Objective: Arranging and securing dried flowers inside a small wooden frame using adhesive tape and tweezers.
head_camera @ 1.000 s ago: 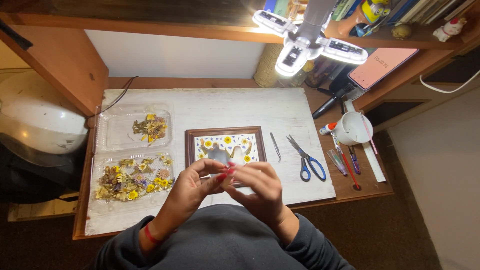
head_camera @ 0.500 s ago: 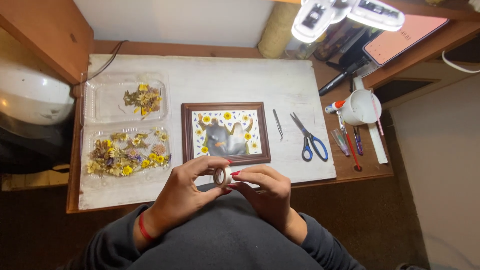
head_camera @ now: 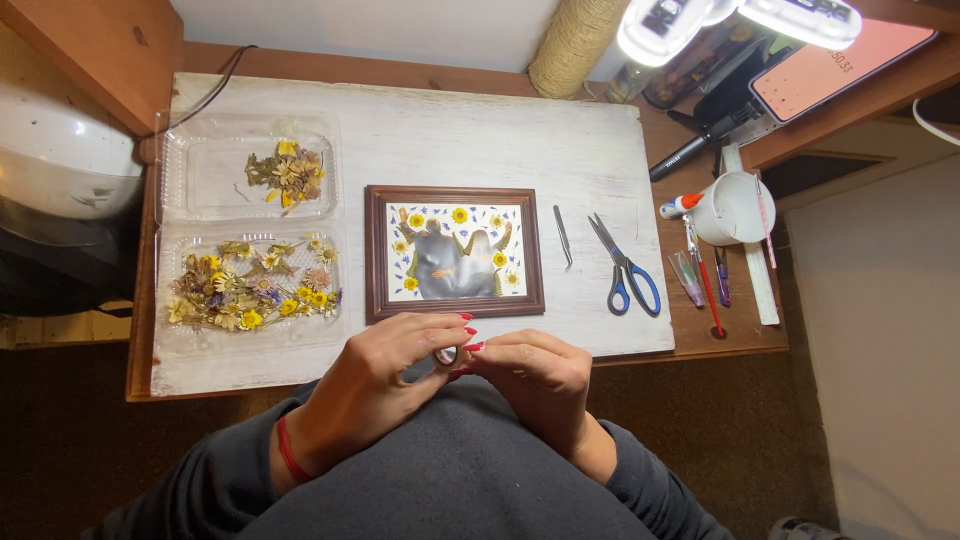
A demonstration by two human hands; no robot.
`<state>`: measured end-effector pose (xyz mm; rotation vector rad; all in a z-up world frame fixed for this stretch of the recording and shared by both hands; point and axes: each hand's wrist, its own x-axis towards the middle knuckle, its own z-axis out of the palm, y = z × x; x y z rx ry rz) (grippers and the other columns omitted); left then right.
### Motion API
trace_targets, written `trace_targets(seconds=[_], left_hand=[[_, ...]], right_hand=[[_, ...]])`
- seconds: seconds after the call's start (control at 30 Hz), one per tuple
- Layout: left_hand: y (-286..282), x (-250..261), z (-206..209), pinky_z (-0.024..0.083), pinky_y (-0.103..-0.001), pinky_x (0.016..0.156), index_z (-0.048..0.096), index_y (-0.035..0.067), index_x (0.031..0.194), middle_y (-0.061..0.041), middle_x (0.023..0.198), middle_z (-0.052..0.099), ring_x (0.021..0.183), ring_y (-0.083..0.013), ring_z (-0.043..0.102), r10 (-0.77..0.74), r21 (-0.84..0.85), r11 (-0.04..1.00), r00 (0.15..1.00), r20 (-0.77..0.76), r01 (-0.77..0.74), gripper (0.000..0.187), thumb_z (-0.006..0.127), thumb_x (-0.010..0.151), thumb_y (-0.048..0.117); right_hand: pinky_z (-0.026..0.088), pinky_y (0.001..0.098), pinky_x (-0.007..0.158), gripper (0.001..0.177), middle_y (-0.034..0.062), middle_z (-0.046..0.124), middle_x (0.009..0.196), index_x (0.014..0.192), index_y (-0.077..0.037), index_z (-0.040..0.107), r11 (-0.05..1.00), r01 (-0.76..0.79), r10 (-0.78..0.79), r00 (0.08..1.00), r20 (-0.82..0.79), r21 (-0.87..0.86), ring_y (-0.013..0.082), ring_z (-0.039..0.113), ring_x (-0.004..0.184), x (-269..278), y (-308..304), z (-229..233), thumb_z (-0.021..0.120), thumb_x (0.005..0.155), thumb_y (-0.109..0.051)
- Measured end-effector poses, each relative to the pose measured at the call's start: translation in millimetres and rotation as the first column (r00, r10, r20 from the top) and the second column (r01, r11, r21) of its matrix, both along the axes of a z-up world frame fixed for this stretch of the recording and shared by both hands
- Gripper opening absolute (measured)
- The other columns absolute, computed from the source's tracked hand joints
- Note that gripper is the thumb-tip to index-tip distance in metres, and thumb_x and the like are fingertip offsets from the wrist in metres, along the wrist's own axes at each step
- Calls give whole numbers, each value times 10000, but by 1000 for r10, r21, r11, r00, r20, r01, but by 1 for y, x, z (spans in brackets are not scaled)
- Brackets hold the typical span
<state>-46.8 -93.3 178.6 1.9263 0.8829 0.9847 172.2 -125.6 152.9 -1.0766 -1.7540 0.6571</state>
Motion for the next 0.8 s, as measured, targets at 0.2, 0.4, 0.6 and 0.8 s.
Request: trace_targets(seconds=[0.2, 0.4, 0.6, 0.8], left_hand=[[2, 1, -5, 586, -372, 941, 708, 44, 1159, -141, 1187, 734, 1107, -302, 721, -36, 101, 994, 997, -66, 43, 347, 790, 822, 33], [2, 2, -8, 590, -365, 937, 705, 45, 1170, -144, 1211, 729, 1106, -298, 725, -18, 37, 999, 996, -87, 21, 374, 791, 806, 44], [4, 3, -8, 597, -370, 926, 671, 33, 1216, -187, 1243, 711, 1112, -314, 722, -18, 48, 999, 997, -75, 22, 430, 809, 810, 71], [3, 5, -6, 622, -349, 852, 614, 47, 1286, -174, 1163, 741, 1046, -297, 759, 14, -60, 998, 998, -68, -18, 518, 822, 813, 84]], right_hand=[[640, 266, 738, 187, 85, 768, 926, 976, -44, 777, 996, 8, -7, 1000, 20, -85, 159, 771, 846, -6, 6, 16, 820, 811, 33], [599, 272, 696, 165, 66, 727, 892, 928, -26, 710, 996, 23, -12, 991, 131, -85, 156, 733, 807, -4, 10, 10, 813, 820, 46], [609, 268, 725, 204, 63, 740, 915, 961, -34, 714, 996, 83, -88, 983, 159, 34, 157, 746, 830, -5, 10, 3, 825, 808, 43], [659, 263, 796, 261, 96, 755, 1002, 1059, -31, 746, 1000, 28, -28, 1000, -10, -14, 164, 771, 917, -3, 8, -3, 810, 827, 68]])
